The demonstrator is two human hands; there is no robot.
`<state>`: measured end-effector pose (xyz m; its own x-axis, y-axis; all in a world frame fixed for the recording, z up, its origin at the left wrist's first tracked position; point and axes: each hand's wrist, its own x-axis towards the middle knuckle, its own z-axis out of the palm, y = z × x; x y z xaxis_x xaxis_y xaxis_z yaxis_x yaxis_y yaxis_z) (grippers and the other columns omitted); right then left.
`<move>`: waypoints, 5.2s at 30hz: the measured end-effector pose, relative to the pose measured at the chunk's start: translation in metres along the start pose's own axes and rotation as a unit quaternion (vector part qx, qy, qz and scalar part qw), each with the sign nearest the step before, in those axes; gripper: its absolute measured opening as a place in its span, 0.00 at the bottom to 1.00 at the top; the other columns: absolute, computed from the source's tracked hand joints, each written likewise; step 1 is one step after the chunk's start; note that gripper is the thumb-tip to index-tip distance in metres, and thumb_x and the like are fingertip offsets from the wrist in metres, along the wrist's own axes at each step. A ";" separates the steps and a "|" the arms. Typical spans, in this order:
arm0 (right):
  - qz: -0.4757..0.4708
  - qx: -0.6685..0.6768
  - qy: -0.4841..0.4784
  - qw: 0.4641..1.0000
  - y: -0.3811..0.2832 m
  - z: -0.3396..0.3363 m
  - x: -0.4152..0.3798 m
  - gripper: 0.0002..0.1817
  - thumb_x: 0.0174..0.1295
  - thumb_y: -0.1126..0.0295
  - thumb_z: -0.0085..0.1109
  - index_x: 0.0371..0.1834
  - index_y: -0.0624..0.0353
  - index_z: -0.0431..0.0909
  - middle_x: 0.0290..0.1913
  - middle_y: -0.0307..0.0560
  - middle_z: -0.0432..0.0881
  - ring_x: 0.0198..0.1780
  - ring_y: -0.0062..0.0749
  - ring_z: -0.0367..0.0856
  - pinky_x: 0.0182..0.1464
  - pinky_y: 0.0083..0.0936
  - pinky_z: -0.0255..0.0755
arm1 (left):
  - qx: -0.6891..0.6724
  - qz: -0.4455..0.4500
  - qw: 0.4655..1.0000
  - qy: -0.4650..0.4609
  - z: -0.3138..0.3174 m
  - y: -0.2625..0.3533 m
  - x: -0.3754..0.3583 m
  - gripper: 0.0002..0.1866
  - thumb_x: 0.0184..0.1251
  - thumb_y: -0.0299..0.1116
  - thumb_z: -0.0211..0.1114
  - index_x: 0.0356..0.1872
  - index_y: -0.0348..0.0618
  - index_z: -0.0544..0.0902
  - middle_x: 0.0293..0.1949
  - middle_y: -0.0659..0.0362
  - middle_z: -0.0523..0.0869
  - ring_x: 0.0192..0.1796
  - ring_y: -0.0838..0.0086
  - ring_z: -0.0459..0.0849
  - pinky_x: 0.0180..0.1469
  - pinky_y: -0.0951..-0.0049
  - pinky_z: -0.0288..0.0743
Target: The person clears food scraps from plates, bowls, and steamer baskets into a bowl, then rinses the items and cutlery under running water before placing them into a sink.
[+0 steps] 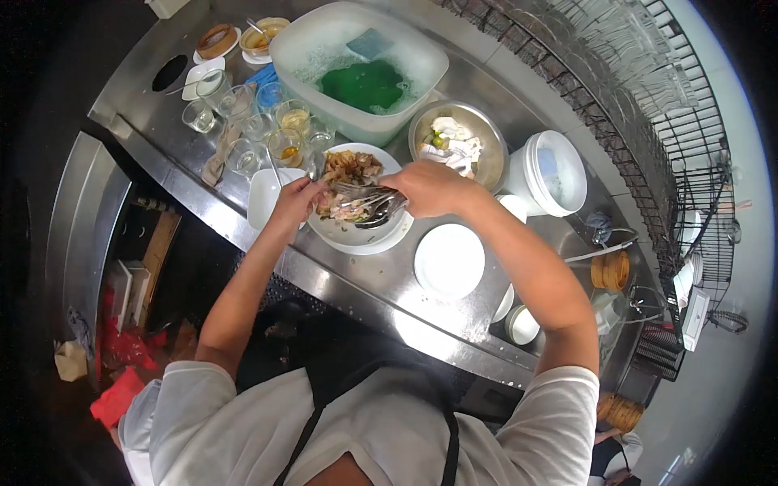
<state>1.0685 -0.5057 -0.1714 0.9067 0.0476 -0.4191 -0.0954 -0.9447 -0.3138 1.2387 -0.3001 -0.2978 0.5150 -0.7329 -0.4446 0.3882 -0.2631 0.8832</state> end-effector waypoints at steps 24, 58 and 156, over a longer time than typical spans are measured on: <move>0.439 0.346 0.223 0.799 0.231 0.133 -0.027 0.27 0.44 0.53 0.74 0.32 0.71 0.86 0.37 0.57 0.88 0.39 0.44 0.87 0.43 0.35 0.78 | 0.457 0.207 0.864 0.043 0.212 0.018 0.109 0.13 0.65 0.38 0.62 0.39 0.38 0.84 0.37 0.41 0.86 0.44 0.46 0.84 0.48 0.50 0.77; 0.275 0.669 0.272 0.635 0.205 0.141 -0.024 0.08 0.63 0.75 0.47 0.33 0.67 0.76 0.27 0.50 0.79 0.23 0.39 0.83 0.21 0.33 0.80 | 0.066 -0.256 0.946 -0.189 0.279 -0.017 0.186 0.21 0.71 0.54 0.58 0.35 0.45 0.82 0.29 0.56 0.86 0.29 0.63 0.87 0.32 0.58 0.83; -0.317 -0.321 0.230 0.862 0.071 0.062 0.053 0.09 0.57 0.66 0.54 0.30 0.57 0.81 0.41 0.49 0.83 0.36 0.37 0.84 0.37 0.32 0.80 | -0.207 0.129 0.959 -0.143 0.009 0.066 0.027 0.18 0.61 0.19 0.63 0.52 0.39 0.72 0.32 0.57 0.80 0.25 0.78 0.73 0.28 0.76 0.66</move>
<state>1.0846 -0.5506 -0.2689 0.7738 0.6265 0.0927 0.5928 -0.7680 0.2425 1.2712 -0.3427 -0.2499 0.4276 -0.8976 -0.1071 0.5762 0.1794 0.7974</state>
